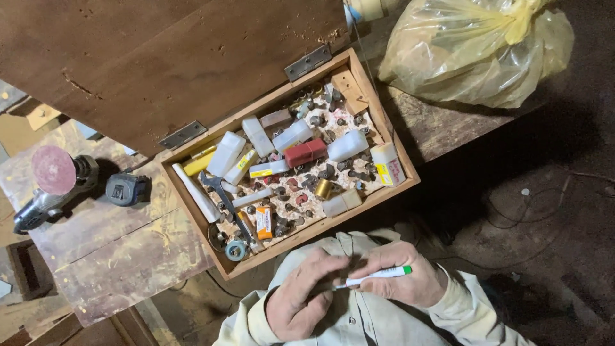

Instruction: Searching through a wooden box of various small hardware components and marking an item with a marker.

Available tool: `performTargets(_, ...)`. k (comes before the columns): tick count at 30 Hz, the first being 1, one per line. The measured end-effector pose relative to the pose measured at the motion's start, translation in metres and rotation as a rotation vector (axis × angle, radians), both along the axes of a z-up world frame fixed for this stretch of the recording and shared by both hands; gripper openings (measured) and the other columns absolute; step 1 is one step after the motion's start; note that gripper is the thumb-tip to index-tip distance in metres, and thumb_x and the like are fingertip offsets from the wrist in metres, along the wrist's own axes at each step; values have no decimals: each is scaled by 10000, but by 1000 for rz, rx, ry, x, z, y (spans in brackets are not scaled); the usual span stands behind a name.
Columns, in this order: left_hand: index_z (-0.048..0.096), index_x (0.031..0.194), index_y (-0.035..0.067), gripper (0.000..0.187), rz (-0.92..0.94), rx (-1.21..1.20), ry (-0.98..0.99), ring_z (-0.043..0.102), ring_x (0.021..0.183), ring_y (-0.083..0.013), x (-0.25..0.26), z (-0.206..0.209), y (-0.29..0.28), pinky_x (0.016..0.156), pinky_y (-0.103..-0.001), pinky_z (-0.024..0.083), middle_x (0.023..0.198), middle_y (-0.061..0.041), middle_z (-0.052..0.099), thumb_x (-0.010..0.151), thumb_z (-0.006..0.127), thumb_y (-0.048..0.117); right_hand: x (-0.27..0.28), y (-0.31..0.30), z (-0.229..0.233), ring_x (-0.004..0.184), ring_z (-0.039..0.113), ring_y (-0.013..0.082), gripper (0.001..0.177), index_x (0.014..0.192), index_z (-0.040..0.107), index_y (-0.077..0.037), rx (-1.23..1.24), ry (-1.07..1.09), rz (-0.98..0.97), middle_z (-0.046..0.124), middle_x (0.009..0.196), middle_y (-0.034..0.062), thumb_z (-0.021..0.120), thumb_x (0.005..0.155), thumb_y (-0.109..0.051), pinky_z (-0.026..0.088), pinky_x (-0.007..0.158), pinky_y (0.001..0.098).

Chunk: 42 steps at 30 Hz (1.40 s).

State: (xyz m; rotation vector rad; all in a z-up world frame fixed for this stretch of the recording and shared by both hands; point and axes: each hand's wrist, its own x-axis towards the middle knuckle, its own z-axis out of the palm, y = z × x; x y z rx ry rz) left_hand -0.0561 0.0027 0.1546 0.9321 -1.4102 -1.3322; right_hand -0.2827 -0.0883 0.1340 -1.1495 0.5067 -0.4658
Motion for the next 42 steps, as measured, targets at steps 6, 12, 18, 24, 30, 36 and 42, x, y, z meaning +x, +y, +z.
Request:
performTargets(6,469,1428,7,410,-7,105,56,534,937,-255,7,7,5,868,-380,475,1062,-107,522,1094,399,234,6,2,13,616,578,112,83,931,795,-55,53,-5,-64,725,759,25,819,862,-94,466,550,250)
performTargets(12,519,1375,-13,441,-10,204,108,545,889,-250,11,31,2,756,-353,474,1063,-131,506,1129,379,325,4,0,21,613,660,109,211,1102,801,-73,-53,35,98,816,879,78,764,930,-189,502,527,239)
performTargets(18,450,1431,-7,517,-87,139,50,561,976,-284,14,26,0,860,-379,517,1094,-145,472,1153,318,408,19,1,31,582,691,186,171,1052,784,-101,-453,102,165,738,770,84,758,889,-60,549,522,299)
performTargets(24,467,1425,23,357,-30,248,60,542,835,-272,7,28,10,743,-388,457,982,-120,458,1123,395,200,31,26,30,534,586,195,128,802,629,-103,-710,87,113,607,705,18,696,887,-34,511,489,326)
performTargets(30,497,1498,152,405,-70,113,-140,591,751,-270,0,6,35,670,-350,545,1025,-103,444,1099,439,122,26,48,14,452,301,175,385,631,451,-115,-742,73,111,337,577,17,719,873,20,356,414,290)
performTargets(36,521,1462,74,373,10,157,-76,632,872,-269,11,8,21,776,-328,563,1034,-110,491,1094,466,107,40,34,14,396,473,199,270,630,542,-156,-780,177,58,500,556,9,716,798,-35,429,392,312)
performTargets(42,599,1307,-19,341,606,-174,-115,714,1193,-284,98,-64,64,1056,-355,643,1259,-170,697,985,544,80,48,-29,-28,651,561,164,100,825,579,-115,-619,289,-77,597,770,23,547,787,-28,474,606,305)
